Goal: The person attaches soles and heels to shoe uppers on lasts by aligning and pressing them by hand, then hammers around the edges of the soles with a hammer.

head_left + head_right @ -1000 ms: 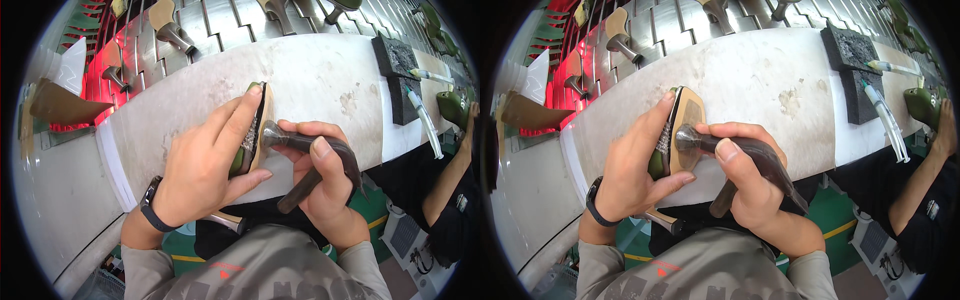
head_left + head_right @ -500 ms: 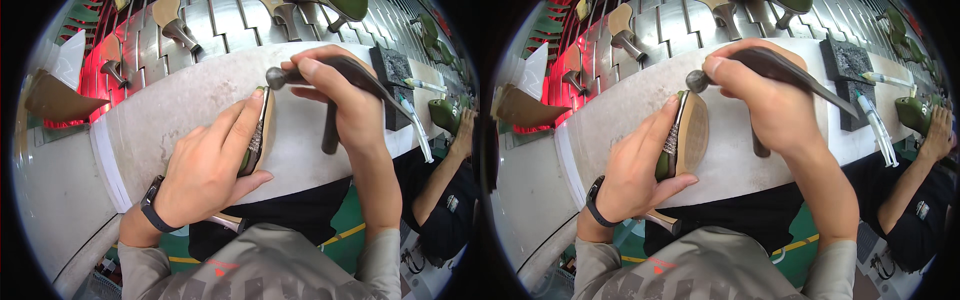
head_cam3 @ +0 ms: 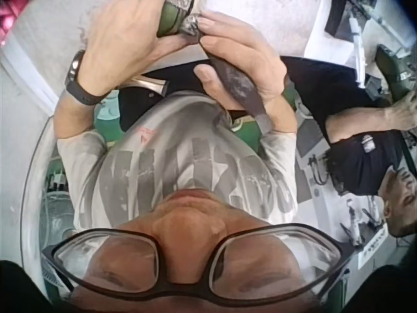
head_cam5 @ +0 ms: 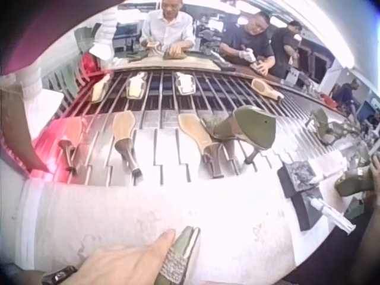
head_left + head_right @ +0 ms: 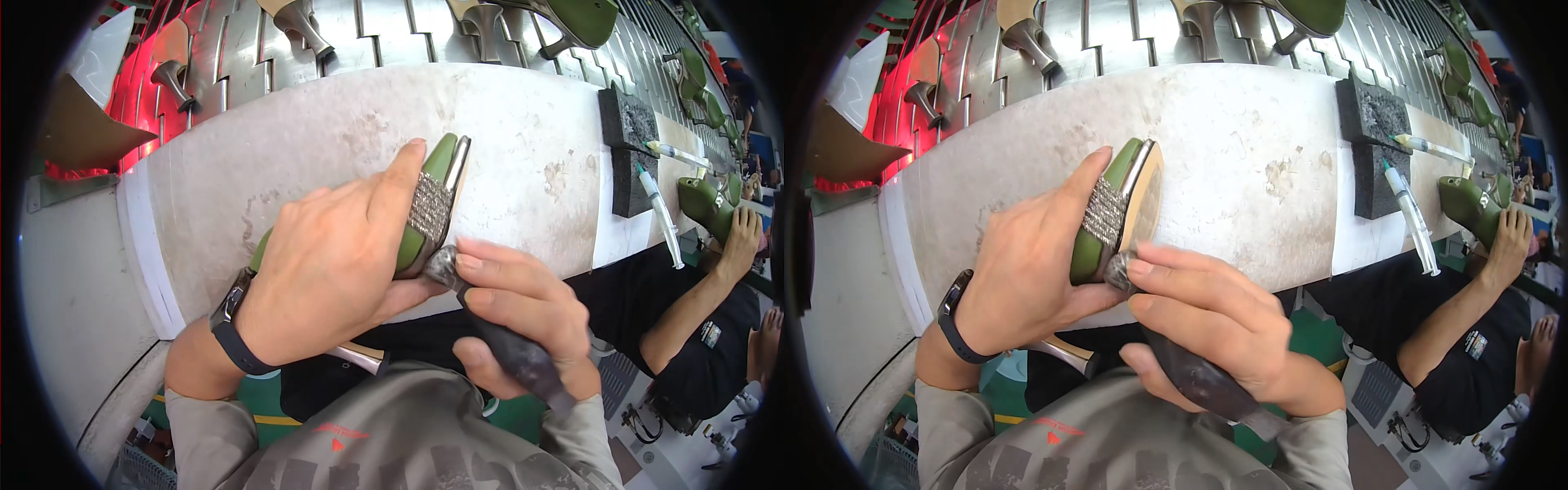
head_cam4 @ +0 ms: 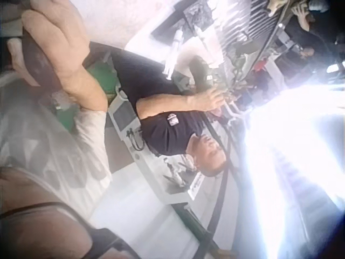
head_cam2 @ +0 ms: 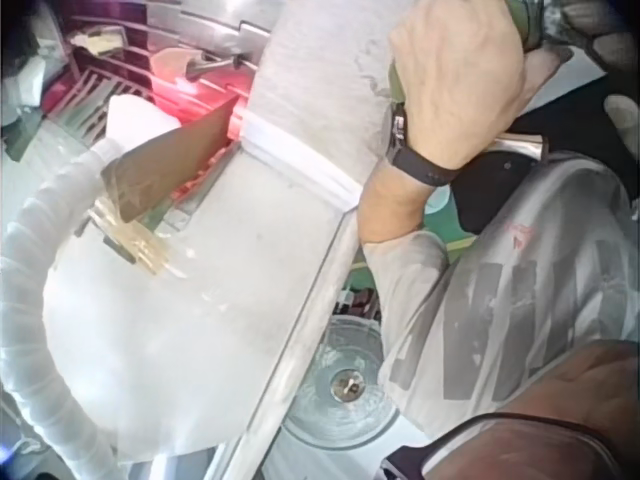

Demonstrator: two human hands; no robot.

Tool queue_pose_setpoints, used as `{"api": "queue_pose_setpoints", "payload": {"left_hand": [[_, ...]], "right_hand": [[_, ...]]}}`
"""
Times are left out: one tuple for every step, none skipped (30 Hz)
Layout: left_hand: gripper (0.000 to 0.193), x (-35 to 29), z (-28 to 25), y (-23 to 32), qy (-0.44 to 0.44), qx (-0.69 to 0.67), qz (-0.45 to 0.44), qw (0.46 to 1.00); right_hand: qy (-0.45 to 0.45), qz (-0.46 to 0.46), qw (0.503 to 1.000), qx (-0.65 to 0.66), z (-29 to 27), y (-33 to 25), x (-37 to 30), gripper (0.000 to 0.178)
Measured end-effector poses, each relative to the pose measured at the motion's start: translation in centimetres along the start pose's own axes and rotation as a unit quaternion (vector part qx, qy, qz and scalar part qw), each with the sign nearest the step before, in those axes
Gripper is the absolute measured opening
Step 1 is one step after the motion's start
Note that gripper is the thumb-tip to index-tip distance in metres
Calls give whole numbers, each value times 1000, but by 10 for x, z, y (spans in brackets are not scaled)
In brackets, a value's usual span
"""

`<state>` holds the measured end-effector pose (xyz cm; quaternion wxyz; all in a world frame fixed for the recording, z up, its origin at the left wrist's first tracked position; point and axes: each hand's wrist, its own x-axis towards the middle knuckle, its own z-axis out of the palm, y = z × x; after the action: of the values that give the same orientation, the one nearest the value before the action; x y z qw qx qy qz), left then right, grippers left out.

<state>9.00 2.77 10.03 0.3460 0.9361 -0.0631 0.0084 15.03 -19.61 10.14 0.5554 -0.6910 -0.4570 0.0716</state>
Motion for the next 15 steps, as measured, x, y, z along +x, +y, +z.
{"api": "queue_pose_setpoints", "payload": {"left_hand": [[110, 0, 0, -1, 2, 2, -4, 1000], [107, 1, 0, -1, 3, 3, -8, 1000], [107, 1, 0, -1, 3, 2, -10, 1000], [107, 0, -1, 0, 3, 8, -8, 1000], [107, 0, -2, 0, 3, 14, -6, 1000], [107, 0, -1, -1, 3, 13, -7, 1000], [108, 0, -1, -2, 2, 8, -4, 1000], [109, 0, -1, -3, 1, 2, -1, 1000], [109, 0, -1, -3, 2, 1, -2, 1000], [109, 0, -1, -3, 4, -1, 3, 1000], [110, -1, -2, -2, 7, -2, 8, 1000], [110, -1, -3, -2, 8, -5, 8, 1000], [110, -1, -5, -1, -6, 2, 3, 1000], [111, -1, -6, 0, -20, 8, -2, 1000], [111, -1, -7, -1, -19, 9, -2, 1000]], "right_hand": [[13, 9, 1000, 7, 4, -2, 0, 37], [26, 17, 999, 15, 6, -4, 0, 36], [24, 19, 999, 16, 5, -3, 2, 36], [17, 34, 999, 28, 2, -3, 5, 35], [9, 49, 998, 39, -1, -2, 8, 34], [8, 50, 998, 39, -4, -2, 12, 34], [-1, 68, 996, 49, -8, -1, 16, 34], [-10, 86, 995, 59, -11, 1, 20, 33], [-21, 92, 993, 69, -16, 2, 23, 32], [-23, 93, 993, 68, -19, 4, 26, 32], [-18, 125, 989, 80, -21, 6, 29, 32], [-13, 158, 983, 89, -23, 7, 33, 37], [-8, 185, 979, 83, -25, 6, 41, 39], [10, 231, 971, 67, -26, 1, 52, 37], [7, 243, 968, 68, -30, 9, 58, 36]]}}
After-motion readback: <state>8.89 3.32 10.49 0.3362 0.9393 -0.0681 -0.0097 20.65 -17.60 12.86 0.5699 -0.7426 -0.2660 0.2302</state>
